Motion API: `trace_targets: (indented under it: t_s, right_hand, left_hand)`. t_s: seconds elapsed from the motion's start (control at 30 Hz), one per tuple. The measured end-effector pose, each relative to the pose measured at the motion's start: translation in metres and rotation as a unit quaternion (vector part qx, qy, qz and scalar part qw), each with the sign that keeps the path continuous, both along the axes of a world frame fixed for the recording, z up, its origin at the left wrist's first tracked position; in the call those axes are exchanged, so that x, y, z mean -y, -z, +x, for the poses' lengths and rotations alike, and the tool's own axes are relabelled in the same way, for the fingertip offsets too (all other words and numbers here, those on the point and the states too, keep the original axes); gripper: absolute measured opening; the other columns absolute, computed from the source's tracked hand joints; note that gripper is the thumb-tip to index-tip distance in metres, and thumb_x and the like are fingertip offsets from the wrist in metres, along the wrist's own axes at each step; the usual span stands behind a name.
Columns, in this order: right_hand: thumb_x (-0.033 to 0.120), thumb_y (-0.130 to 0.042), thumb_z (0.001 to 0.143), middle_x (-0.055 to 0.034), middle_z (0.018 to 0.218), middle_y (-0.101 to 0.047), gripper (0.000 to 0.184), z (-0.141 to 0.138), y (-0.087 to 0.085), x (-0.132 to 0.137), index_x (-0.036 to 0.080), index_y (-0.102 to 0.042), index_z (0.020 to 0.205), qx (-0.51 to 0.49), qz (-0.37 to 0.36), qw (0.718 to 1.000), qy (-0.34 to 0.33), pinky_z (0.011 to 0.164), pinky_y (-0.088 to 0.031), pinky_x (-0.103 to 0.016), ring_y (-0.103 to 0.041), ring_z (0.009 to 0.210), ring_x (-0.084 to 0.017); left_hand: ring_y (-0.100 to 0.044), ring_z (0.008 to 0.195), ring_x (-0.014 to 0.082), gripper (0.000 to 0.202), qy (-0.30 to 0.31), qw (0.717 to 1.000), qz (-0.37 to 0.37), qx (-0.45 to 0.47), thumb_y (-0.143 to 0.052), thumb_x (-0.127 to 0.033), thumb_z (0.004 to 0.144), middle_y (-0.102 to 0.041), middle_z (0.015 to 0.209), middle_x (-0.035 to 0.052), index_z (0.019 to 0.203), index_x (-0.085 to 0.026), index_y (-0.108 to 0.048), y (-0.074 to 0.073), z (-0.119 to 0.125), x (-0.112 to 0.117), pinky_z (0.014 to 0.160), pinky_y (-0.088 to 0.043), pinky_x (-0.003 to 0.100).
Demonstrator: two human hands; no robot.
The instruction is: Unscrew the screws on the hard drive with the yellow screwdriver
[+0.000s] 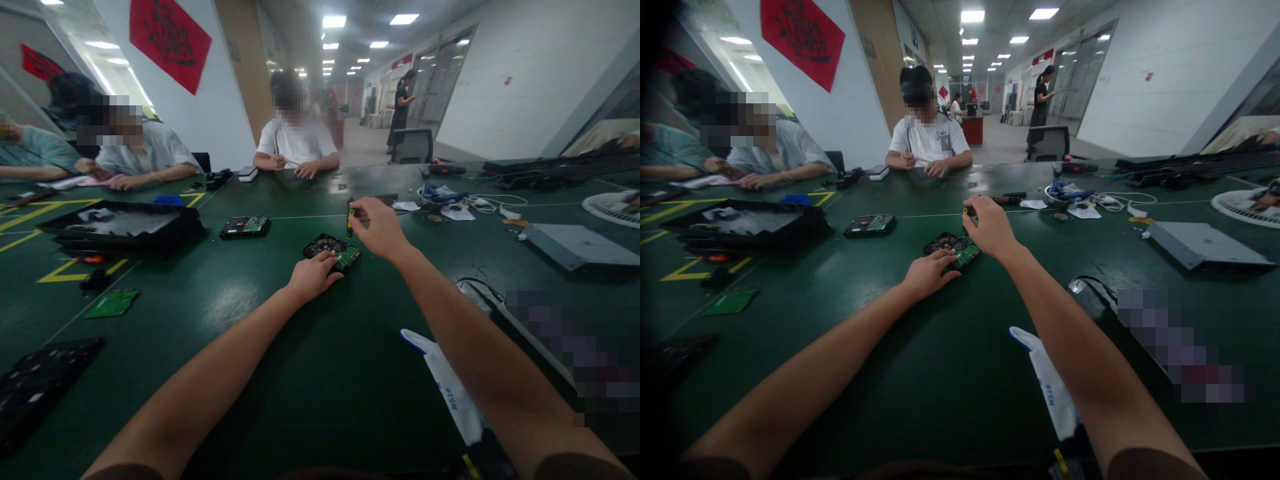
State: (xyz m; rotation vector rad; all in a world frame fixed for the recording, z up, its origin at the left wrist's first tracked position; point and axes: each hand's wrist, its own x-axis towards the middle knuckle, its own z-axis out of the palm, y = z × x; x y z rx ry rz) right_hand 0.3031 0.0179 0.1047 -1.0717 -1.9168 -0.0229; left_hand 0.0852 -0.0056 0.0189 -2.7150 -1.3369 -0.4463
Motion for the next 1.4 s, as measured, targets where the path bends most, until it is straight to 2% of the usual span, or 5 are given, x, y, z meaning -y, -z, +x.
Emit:
trace_targets:
  t_s: [0.2, 0.4, 0.57, 0.77, 1.4]
  right_hand:
    - [0.034, -0.074, 0.089, -0.0096, 0.102, -0.070, 0.024, 0.001, 0.001, -0.003, 0.023, -0.060, 0.105, -0.039, -0.024, 0.999, 0.010, 0.082, -0.058, -0.045, -0.067, 0.090, -0.027]
    - [0.021, -0.066, 0.091, -0.0106, 0.104, -0.068, 0.015, -0.001, -0.004, 0.003, 0.021, -0.062, 0.105, 0.010, 0.018, 1.000, 0.011, 0.086, -0.055, -0.044, -0.066, 0.091, -0.026]
    - [0.027, -0.072, 0.090, -0.0085, 0.097, -0.070, 0.016, -0.001, -0.004, 0.003, 0.021, -0.059, 0.099, -0.021, 0.008, 1.000, 0.020, 0.080, -0.054, -0.041, -0.066, 0.085, -0.025]
    - [0.025, -0.064, 0.094, -0.0084, 0.099, -0.070, 0.007, -0.002, -0.008, 0.004, 0.021, -0.062, 0.100, 0.021, 0.032, 0.999, 0.006, 0.086, -0.053, -0.042, -0.065, 0.089, -0.025]
    - [0.038, -0.071, 0.091, -0.0074, 0.092, -0.072, 0.019, -0.002, -0.007, 0.006, 0.023, -0.060, 0.096, -0.054, -0.020, 0.997, 0.049, 0.078, -0.054, -0.041, -0.067, 0.082, -0.025]
  left_hand:
    - [-0.068, 0.122, 0.0258, 0.047, 0.004, 1.000, 0.007, 0.013, -0.057, -0.053, 0.103, -0.062, 0.148, 0.0062, 0.137, -0.023, -0.067, 0.005, 0.001, 0.001, 0.097, -0.059, 0.036]
    - [-0.067, 0.125, 0.0256, 0.046, 0.002, 1.000, 0.002, 0.014, -0.058, -0.052, 0.103, -0.061, 0.149, 0.0062, 0.138, -0.023, -0.066, 0.005, 0.002, 0.001, 0.097, -0.059, 0.035]
    - [-0.067, 0.124, 0.0254, 0.046, -0.002, 1.000, 0.001, 0.016, -0.059, -0.053, 0.102, -0.061, 0.148, 0.0064, 0.137, -0.023, -0.066, 0.005, 0.002, 0.001, 0.096, -0.059, 0.035]
    - [-0.067, 0.123, 0.0259, 0.045, -0.005, 1.000, 0.005, 0.017, -0.060, -0.052, 0.102, -0.061, 0.148, 0.0065, 0.136, -0.025, -0.067, 0.005, 0.003, 0.001, 0.095, -0.059, 0.035]
    - [-0.068, 0.121, 0.0258, 0.044, -0.009, 1.000, -0.002, 0.012, -0.060, -0.052, 0.102, -0.061, 0.148, 0.0069, 0.136, -0.025, -0.066, 0.001, 0.003, 0.003, 0.093, -0.060, 0.034]
